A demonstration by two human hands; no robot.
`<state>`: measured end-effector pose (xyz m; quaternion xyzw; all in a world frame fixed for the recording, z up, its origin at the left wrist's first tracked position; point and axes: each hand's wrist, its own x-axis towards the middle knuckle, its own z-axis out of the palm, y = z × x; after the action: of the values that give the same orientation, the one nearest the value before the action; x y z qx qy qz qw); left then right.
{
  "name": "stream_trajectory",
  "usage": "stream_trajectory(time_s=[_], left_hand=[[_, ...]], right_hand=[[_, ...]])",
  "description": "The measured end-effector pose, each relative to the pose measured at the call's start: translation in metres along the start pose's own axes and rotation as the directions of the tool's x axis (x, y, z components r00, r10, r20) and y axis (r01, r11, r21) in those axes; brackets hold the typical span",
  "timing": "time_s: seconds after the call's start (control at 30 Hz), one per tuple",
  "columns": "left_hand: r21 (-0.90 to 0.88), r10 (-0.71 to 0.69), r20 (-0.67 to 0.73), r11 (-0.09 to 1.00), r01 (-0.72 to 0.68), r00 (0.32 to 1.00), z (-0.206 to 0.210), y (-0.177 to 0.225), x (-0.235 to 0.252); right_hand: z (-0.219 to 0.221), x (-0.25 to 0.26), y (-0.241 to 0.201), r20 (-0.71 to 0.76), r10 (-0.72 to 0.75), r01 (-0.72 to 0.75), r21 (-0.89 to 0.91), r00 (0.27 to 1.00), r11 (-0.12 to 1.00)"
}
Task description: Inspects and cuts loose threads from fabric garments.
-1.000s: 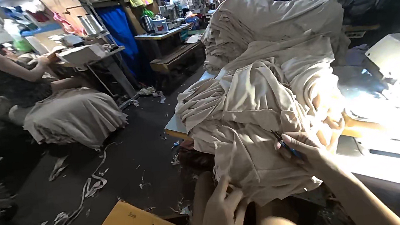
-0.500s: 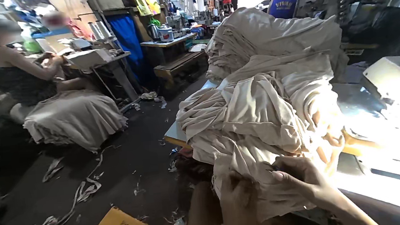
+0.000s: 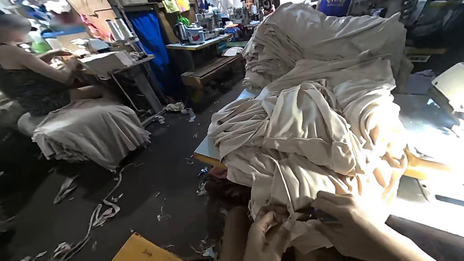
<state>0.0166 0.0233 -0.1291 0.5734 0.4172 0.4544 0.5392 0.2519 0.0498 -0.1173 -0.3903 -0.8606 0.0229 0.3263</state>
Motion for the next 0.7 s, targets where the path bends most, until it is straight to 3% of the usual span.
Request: stream_trajectory(time_s=[0.2, 0.43, 0.57, 0.63, 0.7], left_hand=[[0.174, 0.149, -0.094, 0.976, -0.131, 0.984, 0.006, -0.007, -0.006], [0.122, 0.138, -0.123, 0.985, -0.123, 0.983, 0.011, -0.004, -0.009], [0.233, 0.176, -0.145, 0.962, -0.139, 0.974, 0.014, -0.004, -0.007], [0.339, 0.202, -0.058, 0.925, -0.171, 0.978, 0.007, -0.007, -0.013], [0.504, 0.158, 0.151, 0.837, -0.214, 0.976, -0.011, -0.016, -0.023]], right_hand=[[0.007, 0.009, -0.009, 0.019, -0.027, 0.029, -0.115, 0.999, 0.993], [0.014, 0.008, -0.006, -0.014, -0.035, 0.034, -0.068, 0.999, 0.997], [0.019, 0.01, -0.004, -0.016, -0.011, 0.009, -0.094, 1.0, 0.996], [0.016, 0.012, -0.005, -0.035, 0.035, -0.037, -0.045, 0.999, 0.998], [0.008, 0.013, -0.003, -0.057, 0.111, -0.107, 0.057, 0.992, 0.993]])
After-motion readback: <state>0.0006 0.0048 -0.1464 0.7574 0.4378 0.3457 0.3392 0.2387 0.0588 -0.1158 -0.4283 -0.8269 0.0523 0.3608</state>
